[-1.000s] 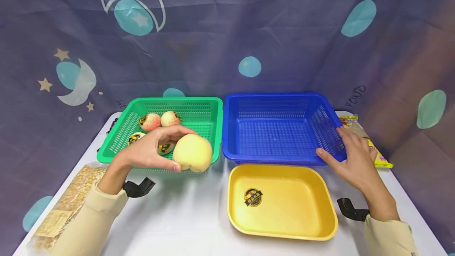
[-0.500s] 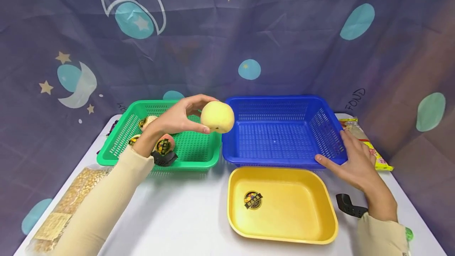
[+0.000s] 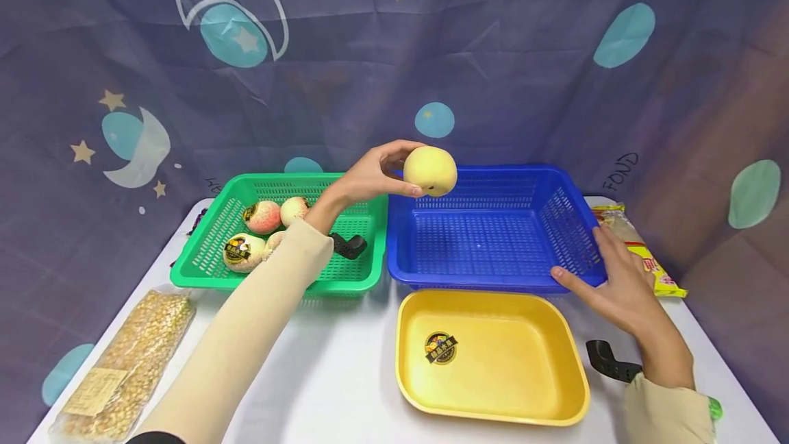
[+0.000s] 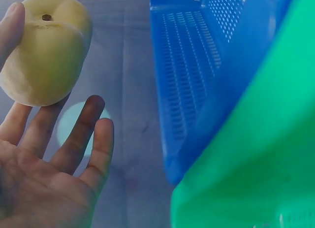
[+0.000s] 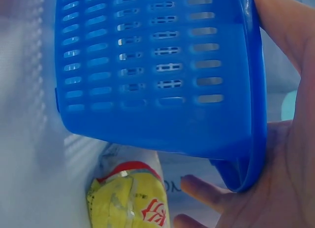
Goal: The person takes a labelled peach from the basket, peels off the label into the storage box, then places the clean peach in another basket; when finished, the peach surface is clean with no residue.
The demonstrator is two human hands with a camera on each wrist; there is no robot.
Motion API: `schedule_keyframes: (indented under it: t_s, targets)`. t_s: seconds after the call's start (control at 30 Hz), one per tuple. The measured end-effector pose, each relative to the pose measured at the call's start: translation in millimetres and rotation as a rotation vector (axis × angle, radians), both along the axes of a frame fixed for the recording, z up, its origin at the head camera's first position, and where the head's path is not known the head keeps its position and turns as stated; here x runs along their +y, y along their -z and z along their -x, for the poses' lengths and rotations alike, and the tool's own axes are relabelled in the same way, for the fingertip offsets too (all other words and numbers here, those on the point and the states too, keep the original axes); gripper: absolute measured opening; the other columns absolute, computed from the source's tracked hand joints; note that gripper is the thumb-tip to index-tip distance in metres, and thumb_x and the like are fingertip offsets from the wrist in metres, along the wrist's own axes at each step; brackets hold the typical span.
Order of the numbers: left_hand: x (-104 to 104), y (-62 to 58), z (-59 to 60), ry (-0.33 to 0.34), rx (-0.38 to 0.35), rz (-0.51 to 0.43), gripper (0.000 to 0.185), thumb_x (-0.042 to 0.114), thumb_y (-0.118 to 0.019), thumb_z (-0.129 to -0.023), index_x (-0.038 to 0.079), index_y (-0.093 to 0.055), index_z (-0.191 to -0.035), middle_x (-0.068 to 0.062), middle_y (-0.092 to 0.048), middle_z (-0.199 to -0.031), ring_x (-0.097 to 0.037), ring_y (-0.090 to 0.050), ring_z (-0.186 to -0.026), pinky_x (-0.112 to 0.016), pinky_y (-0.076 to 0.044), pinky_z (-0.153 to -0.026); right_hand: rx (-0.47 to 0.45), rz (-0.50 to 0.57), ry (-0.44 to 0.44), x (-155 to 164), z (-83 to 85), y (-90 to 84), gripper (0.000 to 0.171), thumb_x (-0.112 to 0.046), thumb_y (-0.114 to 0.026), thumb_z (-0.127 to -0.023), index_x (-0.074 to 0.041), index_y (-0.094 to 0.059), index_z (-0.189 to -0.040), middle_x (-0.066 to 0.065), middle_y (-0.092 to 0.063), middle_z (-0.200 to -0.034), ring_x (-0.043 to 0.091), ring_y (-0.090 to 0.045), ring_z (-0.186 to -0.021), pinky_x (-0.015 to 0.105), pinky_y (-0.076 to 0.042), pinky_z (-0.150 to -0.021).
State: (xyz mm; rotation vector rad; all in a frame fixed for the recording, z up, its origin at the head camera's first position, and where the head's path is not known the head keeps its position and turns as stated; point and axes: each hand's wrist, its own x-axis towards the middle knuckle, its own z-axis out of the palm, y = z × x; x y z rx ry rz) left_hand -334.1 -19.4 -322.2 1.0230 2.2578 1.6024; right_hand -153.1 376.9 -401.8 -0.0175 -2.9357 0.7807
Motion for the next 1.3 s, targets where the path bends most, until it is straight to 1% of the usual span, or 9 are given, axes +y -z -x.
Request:
schedule_keyframes:
  t_s: [0.1,0.17,0.33,0.43,0.63,0.77,0.87,1.03,1.3]
  targets:
    - [14,5.0,4.3,-0.008,-0.008,0.015,0.071,0.028,-0.088,-0.078,0.027,-0.058,-0.142,0.005,-0.062,-0.136,-0.015,-0.061,-0.12,-0.038,-0.049,-0.104,-0.006,0.006,0.007,0,-0.7,-1.0,0.103,-0.05,-0.062,-0.095,-0.007,0.002,-0.164,0.029,0.005,-0.168,0.066,-0.002,-0.146,0.086,-0.001,-0.107]
    - [23,7.9,5.7,0.008,-0.021,0.034,0.071,0.028,-0.088,-0.078,0.027,-0.057,-0.142,0.005,-0.062,-0.135,-0.015,-0.06,-0.121,-0.037,-0.049,-0.103,-0.012,0.009,0.011,-1,-1.1,-1.0,0.104,-0.05,-0.062,-0.095,-0.007,0.003,-0.164,0.028,0.006,-0.168,0.066,-0.001,-0.146,0.087,-0.001,-0.106]
    - [45,11.2,5.7,0.102,-0.032,0.134,0.072,0.028,-0.088,-0.078,0.024,-0.057,-0.143,0.002,-0.061,-0.135,-0.019,-0.059,-0.122,-0.033,-0.051,-0.1,-0.025,0.016,0.012,-1,-2.7,-1.2,0.104,-0.05,-0.062,-0.095,-0.008,0.003,-0.164,0.027,0.007,-0.169,0.065,-0.001,-0.147,0.088,-0.003,-0.104]
    - [59,12.6,5.4,0.147,-0.033,0.175,0.074,0.028,-0.089,-0.078,0.022,-0.056,-0.144,0.001,-0.06,-0.137,-0.023,-0.059,-0.121,-0.032,-0.052,-0.097,-0.027,0.023,0.01,-1,-3.0,-1.9,0.104,-0.05,-0.062,-0.095,-0.009,0.004,-0.164,0.026,0.008,-0.169,0.064,-0.001,-0.148,0.089,-0.006,-0.103]
    - [85,23.0,6.9,0.168,-0.076,0.233,0.076,0.026,-0.089,-0.077,0.021,-0.055,-0.145,0.0,-0.059,-0.137,-0.022,-0.059,-0.12,-0.028,-0.052,-0.095,-0.022,0.036,0.006,-2,-1.8,-1.5,0.104,-0.05,-0.063,-0.095,-0.008,0.002,-0.164,0.029,0.005,-0.168,0.064,-0.003,-0.148,0.087,-0.009,-0.105]
    - [99,32.4,5.4,0.176,-0.081,0.308,0.076,0.027,-0.091,-0.076,0.022,-0.057,-0.143,0.003,-0.061,-0.136,-0.016,-0.056,-0.123,-0.03,-0.049,-0.1,-0.018,0.046,0.003,-2,-2.4,-1.4,0.104,-0.049,-0.063,-0.095,-0.007,0.002,-0.164,0.03,0.005,-0.168,0.064,-0.004,-0.148,0.087,-0.011,-0.105]
    - [106,39.1,2.6,0.202,-0.071,0.366,0.075,0.027,-0.092,-0.075,0.022,-0.059,-0.142,0.004,-0.062,-0.136,-0.013,-0.054,-0.126,-0.032,-0.046,-0.106,-0.017,0.047,0.003,-2,-2.7,-1.1,0.103,-0.048,-0.063,-0.095,-0.006,0.002,-0.164,0.03,0.004,-0.168,0.063,-0.004,-0.148,0.087,-0.011,-0.105]
    - [113,47.9,-1.4,0.24,-0.071,0.455,0.075,0.025,-0.091,-0.076,0.023,-0.058,-0.143,0.003,-0.06,-0.14,-0.015,-0.051,-0.133,-0.037,-0.043,-0.113,-0.026,0.053,0.003,-3,-2.3,-1.5,0.104,-0.049,-0.064,-0.095,-0.007,0.002,-0.164,0.029,0.005,-0.168,0.062,-0.004,-0.149,0.086,-0.012,-0.105]
    - [119,54.1,-4.0,0.263,-0.079,0.601,0.075,0.026,-0.091,-0.076,0.028,-0.058,-0.144,-0.001,-0.051,-0.153,-0.019,-0.045,-0.142,-0.039,-0.039,-0.118,-0.024,0.06,0.001,-2,-2.8,-2.9,0.104,-0.048,-0.064,-0.095,-0.007,0.002,-0.164,0.029,0.005,-0.168,0.063,-0.006,-0.148,0.086,-0.012,-0.106]
